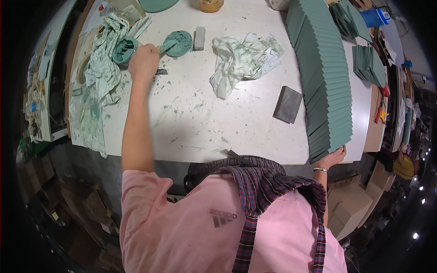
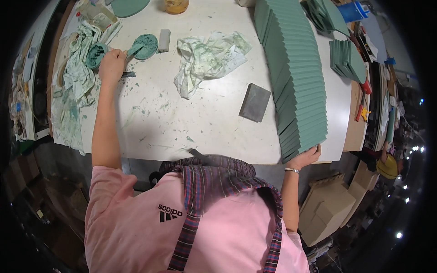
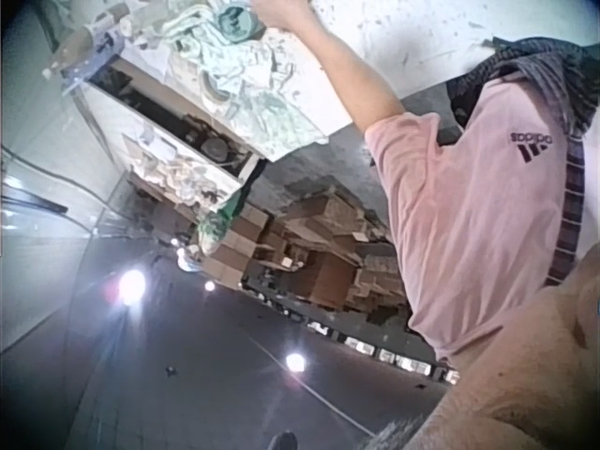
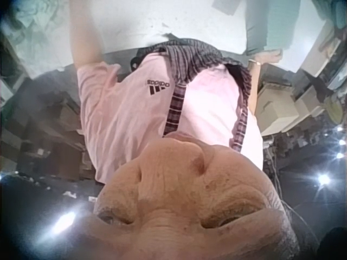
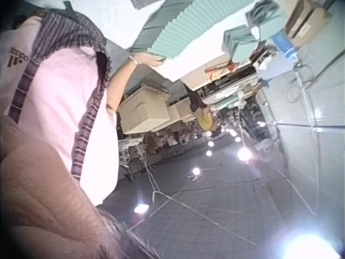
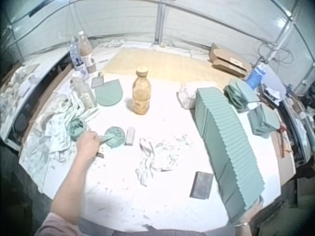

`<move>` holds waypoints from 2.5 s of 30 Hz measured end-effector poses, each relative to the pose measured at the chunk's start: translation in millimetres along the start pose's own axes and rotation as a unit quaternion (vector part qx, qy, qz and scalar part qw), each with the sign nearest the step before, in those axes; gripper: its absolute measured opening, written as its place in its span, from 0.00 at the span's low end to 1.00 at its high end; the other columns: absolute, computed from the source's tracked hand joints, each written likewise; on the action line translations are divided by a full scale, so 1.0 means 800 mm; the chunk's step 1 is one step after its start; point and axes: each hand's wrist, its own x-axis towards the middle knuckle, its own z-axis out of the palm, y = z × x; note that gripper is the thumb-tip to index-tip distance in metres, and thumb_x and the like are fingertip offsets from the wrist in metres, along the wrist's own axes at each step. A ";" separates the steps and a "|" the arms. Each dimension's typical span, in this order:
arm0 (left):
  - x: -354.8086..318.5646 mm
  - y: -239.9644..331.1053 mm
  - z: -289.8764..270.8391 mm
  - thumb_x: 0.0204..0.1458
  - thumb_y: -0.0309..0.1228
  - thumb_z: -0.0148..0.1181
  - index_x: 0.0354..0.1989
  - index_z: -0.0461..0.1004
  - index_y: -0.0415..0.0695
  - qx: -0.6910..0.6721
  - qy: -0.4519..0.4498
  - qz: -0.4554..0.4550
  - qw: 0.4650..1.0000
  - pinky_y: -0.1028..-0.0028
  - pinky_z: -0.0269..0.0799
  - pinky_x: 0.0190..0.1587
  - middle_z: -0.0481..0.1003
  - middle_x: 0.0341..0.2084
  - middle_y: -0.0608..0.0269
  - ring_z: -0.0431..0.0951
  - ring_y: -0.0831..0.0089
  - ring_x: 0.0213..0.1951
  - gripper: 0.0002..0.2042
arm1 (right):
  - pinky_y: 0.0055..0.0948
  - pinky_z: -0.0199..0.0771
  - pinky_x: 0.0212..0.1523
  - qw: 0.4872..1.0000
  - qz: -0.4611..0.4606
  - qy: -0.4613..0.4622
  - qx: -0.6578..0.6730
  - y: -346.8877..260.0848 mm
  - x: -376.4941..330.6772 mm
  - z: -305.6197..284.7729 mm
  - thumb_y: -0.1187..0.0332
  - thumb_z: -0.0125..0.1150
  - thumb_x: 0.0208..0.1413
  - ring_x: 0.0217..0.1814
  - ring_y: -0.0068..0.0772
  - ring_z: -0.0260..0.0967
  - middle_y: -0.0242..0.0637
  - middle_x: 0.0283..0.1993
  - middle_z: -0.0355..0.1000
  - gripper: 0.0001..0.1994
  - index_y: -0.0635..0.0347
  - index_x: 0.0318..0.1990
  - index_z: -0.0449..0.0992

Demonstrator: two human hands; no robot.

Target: The person wipes a stack of green grooved foam pieces with a cloth and then uses a white rectangular block to scrape or sand the edges and surfaces of the pieces.

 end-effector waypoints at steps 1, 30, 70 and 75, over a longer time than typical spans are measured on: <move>0.001 0.001 0.001 0.56 0.44 0.53 0.34 0.80 0.48 -0.014 0.000 -0.003 1.000 0.56 0.72 0.43 0.79 0.35 0.51 0.78 0.49 0.41 0.14 | 0.38 0.59 0.61 1.000 0.001 -0.001 0.006 0.003 0.001 -0.001 0.60 0.44 0.60 0.59 0.46 0.59 0.52 0.58 0.61 0.24 0.72 0.56 0.67; -0.015 -0.009 0.007 0.56 0.42 0.53 0.29 0.78 0.45 0.063 0.026 0.066 0.995 0.56 0.71 0.41 0.79 0.32 0.50 0.78 0.52 0.39 0.14 | 0.38 0.61 0.59 1.000 -0.012 -0.001 0.001 0.004 0.001 0.000 0.61 0.44 0.61 0.57 0.45 0.61 0.52 0.57 0.62 0.24 0.74 0.56 0.67; -0.020 -0.013 0.013 0.55 0.41 0.57 0.27 0.78 0.43 -0.014 0.054 0.056 0.997 0.59 0.71 0.36 0.77 0.24 0.52 0.77 0.52 0.31 0.14 | 0.40 0.56 0.62 1.000 0.001 -0.006 0.000 0.008 0.004 -0.001 0.59 0.43 0.61 0.61 0.47 0.56 0.52 0.58 0.60 0.24 0.70 0.57 0.67; -0.001 -0.041 0.037 0.53 0.39 0.61 0.22 0.77 0.40 -0.163 -0.001 0.042 0.986 0.63 0.68 0.34 0.75 0.19 0.55 0.75 0.56 0.27 0.15 | 0.40 0.56 0.62 1.000 -0.007 -0.003 -0.007 0.003 0.002 0.000 0.59 0.43 0.61 0.60 0.47 0.57 0.52 0.58 0.61 0.24 0.71 0.56 0.67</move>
